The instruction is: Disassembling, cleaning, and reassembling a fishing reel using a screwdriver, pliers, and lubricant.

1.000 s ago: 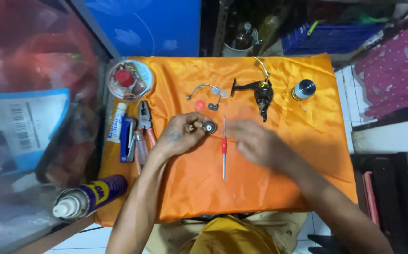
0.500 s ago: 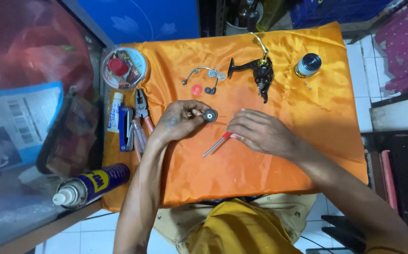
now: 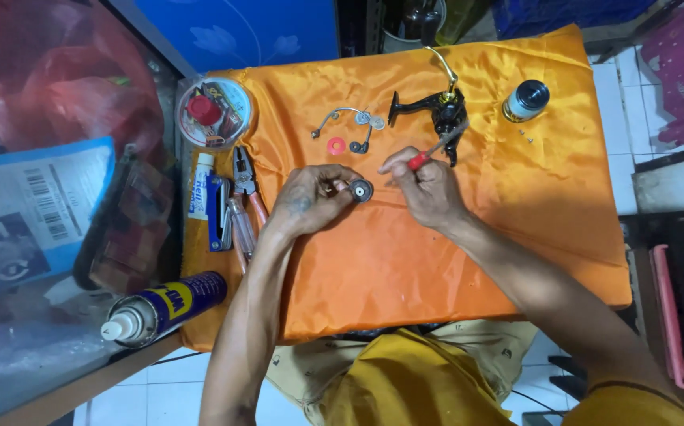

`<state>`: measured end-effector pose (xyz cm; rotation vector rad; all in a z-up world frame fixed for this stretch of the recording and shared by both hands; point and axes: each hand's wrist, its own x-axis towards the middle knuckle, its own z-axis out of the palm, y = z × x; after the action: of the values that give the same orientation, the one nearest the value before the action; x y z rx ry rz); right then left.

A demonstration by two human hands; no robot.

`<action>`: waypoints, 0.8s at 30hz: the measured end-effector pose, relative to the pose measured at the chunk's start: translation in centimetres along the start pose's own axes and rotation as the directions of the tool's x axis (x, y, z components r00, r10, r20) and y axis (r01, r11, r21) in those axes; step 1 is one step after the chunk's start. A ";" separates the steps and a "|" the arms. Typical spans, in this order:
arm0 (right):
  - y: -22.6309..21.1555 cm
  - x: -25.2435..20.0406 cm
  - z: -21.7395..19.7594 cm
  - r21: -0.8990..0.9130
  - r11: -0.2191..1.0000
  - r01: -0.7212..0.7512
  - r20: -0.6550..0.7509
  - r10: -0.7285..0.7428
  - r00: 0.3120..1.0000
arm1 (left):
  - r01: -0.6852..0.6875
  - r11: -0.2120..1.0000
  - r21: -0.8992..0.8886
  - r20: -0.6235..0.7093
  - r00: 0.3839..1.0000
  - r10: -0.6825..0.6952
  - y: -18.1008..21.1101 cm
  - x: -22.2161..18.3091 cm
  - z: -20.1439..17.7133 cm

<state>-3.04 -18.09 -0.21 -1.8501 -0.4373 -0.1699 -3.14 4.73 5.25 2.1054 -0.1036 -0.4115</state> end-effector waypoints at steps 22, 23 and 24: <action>-1.8 -0.4 0.2 -0.145 0.939 0.313 0.120 -0.297 0.947 | -0.077 0.993 -0.090 0.032 0.996 0.081 -1.6 0.6 0.3; -1.3 -0.6 0.3 -0.135 0.935 0.328 0.111 -0.315 0.943 | -0.082 0.991 -0.103 0.045 0.995 0.087 -1.4 0.5 0.1; -0.9 -0.9 0.2 -0.130 0.931 0.342 0.102 -0.331 0.938 | -0.088 0.989 -0.118 0.058 0.994 0.095 -1.1 0.4 0.1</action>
<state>-4.25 -17.82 0.23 -1.9172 -0.8168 -0.3716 -2.90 5.12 4.16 1.9662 -0.2087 -0.4197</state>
